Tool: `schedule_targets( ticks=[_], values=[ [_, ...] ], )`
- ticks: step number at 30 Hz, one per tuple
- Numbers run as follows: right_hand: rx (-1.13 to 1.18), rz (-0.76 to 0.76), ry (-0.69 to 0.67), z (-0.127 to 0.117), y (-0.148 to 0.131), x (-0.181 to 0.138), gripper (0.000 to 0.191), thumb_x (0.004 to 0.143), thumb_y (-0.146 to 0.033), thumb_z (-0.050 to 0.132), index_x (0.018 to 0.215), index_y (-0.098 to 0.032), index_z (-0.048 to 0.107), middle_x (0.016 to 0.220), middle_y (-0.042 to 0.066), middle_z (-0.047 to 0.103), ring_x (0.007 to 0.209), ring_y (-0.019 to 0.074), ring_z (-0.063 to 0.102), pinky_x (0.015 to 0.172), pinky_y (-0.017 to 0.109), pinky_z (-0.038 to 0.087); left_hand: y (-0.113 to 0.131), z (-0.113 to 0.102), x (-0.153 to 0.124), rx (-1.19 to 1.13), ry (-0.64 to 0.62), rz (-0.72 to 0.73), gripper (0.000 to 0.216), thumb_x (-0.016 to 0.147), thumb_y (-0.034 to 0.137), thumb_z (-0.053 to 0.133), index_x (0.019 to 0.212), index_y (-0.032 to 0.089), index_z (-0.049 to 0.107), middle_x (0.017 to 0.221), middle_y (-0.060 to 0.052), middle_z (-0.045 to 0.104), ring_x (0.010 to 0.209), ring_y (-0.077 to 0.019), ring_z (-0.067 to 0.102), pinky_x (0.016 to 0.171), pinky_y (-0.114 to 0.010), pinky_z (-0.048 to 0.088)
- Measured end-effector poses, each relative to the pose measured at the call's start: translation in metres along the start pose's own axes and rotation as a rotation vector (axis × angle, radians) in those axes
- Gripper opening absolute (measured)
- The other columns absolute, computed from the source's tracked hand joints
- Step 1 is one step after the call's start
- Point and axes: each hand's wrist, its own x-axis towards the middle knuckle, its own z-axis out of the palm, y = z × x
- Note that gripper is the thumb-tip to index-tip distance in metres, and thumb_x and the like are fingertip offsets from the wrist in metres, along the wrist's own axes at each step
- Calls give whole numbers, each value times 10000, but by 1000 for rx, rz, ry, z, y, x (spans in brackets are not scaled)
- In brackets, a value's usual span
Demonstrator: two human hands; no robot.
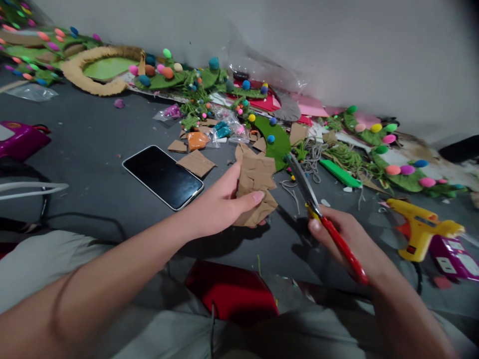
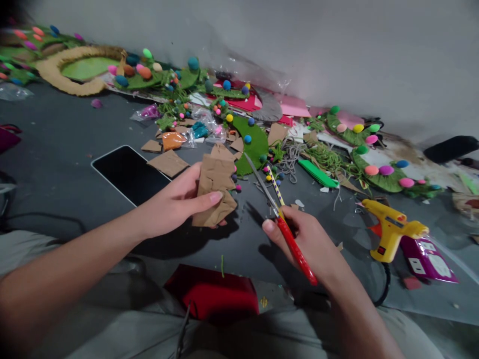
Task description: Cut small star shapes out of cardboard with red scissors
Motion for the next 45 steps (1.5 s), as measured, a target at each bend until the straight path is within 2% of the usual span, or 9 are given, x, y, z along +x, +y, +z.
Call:
schedule_targets(
  ticks=[4,7,11,17,23,35,41,45],
  values=[
    [-26,30,-60,-3,8,-6,551,958,-726,571,713,-243,470,661,-35,426,608,147,402,531,283,332,4,-4,0,63,-14,43,639,937,300,789,1463,304,426,1135,-57,752,778,-211,765,633,-361,693],
    [-1,52,-90,-3,10,-9,558,937,-736,595,710,-242,473,657,-42,397,603,141,371,527,282,300,5,-7,1,110,1,68,778,944,313,778,1601,325,360,1133,-66,752,819,-228,771,624,-338,693],
    [24,72,-119,-3,7,-10,564,930,-739,601,710,-238,467,670,-46,367,617,137,337,534,280,270,3,-10,2,159,13,68,884,939,338,782,1684,350,306,1117,-59,758,812,-237,771,613,-351,694],
    [49,111,-145,-3,3,-11,570,926,-732,610,694,-241,436,673,-47,338,626,139,307,541,285,245,1,-12,5,187,-30,93,837,959,330,754,1684,366,338,1072,-28,755,690,-165,713,548,-285,645],
    [42,103,-133,-3,6,-11,585,920,-748,605,685,-243,424,673,-43,335,631,144,310,547,288,252,2,-13,5,185,-32,88,828,958,325,757,1681,342,355,1054,-24,748,682,-146,692,569,-284,661],
    [23,118,-125,0,5,-9,606,913,-763,593,669,-247,389,660,-47,315,617,138,291,530,284,249,3,-11,4,177,-18,69,833,954,321,755,1680,325,346,979,-9,736,666,-149,684,552,-286,651],
    [-8,162,-50,6,-5,-8,619,883,-769,589,622,-244,390,621,-44,311,597,131,288,512,278,253,3,-10,3,210,30,100,858,955,324,762,1691,313,320,957,-24,733,690,-169,707,563,-283,652],
    [49,169,-21,15,-10,-7,633,880,-793,563,611,-253,371,615,-44,284,578,126,270,485,278,239,7,-10,2,228,29,87,818,974,333,745,1677,360,328,1017,-31,742,645,-150,701,512,-253,622]
  ],
)
